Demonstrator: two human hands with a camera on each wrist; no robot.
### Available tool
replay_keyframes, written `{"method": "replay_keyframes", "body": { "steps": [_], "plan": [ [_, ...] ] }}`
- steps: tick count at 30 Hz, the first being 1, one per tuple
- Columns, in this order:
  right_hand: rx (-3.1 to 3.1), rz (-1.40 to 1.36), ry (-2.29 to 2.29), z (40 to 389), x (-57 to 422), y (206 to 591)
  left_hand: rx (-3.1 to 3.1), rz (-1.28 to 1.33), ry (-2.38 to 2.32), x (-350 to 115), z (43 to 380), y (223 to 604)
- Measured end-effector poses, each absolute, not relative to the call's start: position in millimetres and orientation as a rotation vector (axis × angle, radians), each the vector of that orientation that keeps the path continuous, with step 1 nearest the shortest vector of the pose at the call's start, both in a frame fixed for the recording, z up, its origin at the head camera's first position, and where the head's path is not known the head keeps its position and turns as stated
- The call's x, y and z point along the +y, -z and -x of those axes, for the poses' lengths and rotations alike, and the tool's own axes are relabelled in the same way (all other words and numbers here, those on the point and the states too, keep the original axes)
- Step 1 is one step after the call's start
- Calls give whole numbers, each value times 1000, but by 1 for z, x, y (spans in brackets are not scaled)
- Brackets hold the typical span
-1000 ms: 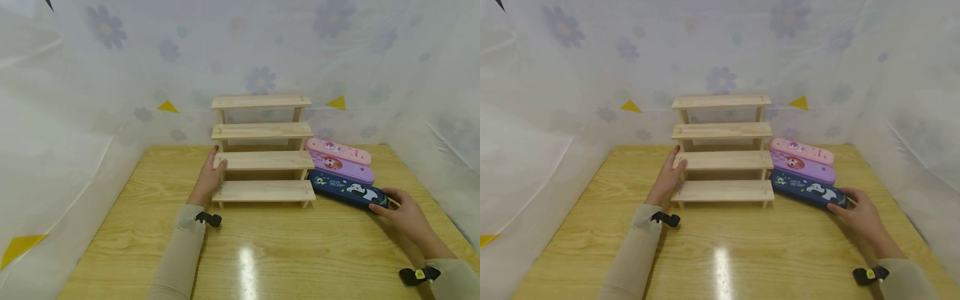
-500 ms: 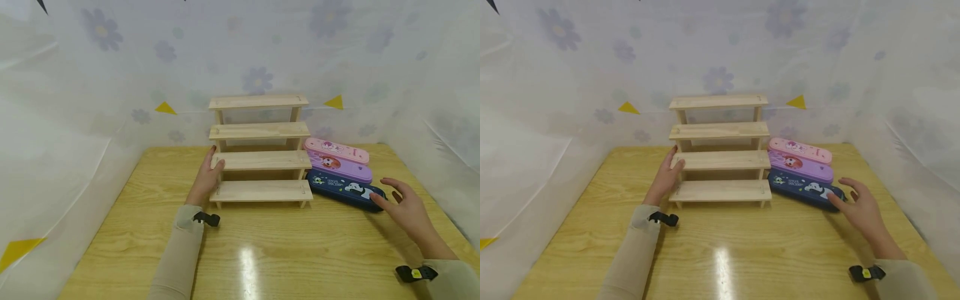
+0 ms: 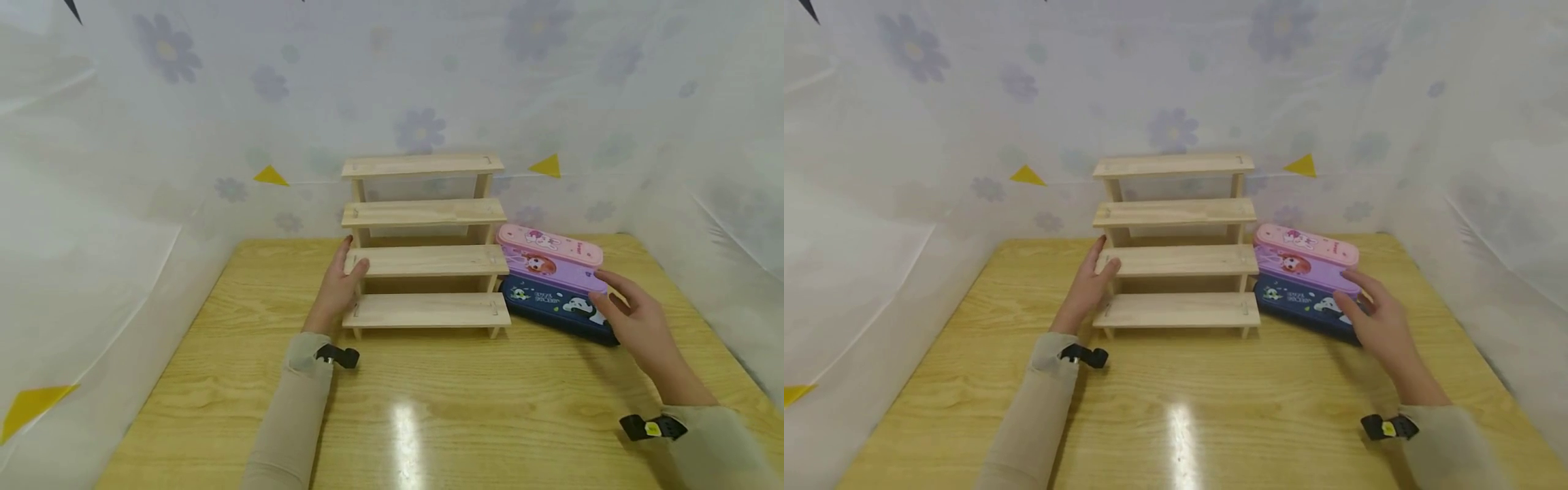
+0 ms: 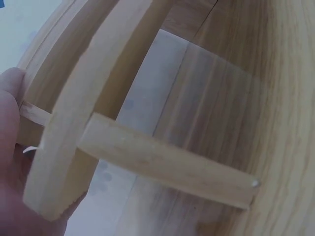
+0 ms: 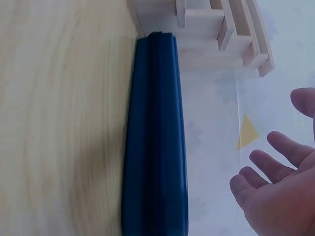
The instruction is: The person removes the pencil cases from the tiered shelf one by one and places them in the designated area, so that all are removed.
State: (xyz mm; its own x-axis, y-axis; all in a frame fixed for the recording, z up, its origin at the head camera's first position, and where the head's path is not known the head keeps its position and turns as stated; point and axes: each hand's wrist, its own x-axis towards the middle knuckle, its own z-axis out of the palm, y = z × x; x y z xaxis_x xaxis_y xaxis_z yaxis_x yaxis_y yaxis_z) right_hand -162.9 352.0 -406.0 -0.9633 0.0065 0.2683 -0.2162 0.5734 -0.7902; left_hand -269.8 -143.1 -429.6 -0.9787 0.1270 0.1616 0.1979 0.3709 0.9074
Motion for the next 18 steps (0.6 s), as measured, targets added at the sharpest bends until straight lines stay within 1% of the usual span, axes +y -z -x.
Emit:
{"method": "replay_keyframes", "body": {
  "steps": [10,18],
  "plan": [
    [-2528,-340,-1351,190,306,396,-2597,267,1493,-142,264,425],
    [-2542,-447,-1185,208,274,385,-2649,227,1295,-143,250,413]
  ]
}}
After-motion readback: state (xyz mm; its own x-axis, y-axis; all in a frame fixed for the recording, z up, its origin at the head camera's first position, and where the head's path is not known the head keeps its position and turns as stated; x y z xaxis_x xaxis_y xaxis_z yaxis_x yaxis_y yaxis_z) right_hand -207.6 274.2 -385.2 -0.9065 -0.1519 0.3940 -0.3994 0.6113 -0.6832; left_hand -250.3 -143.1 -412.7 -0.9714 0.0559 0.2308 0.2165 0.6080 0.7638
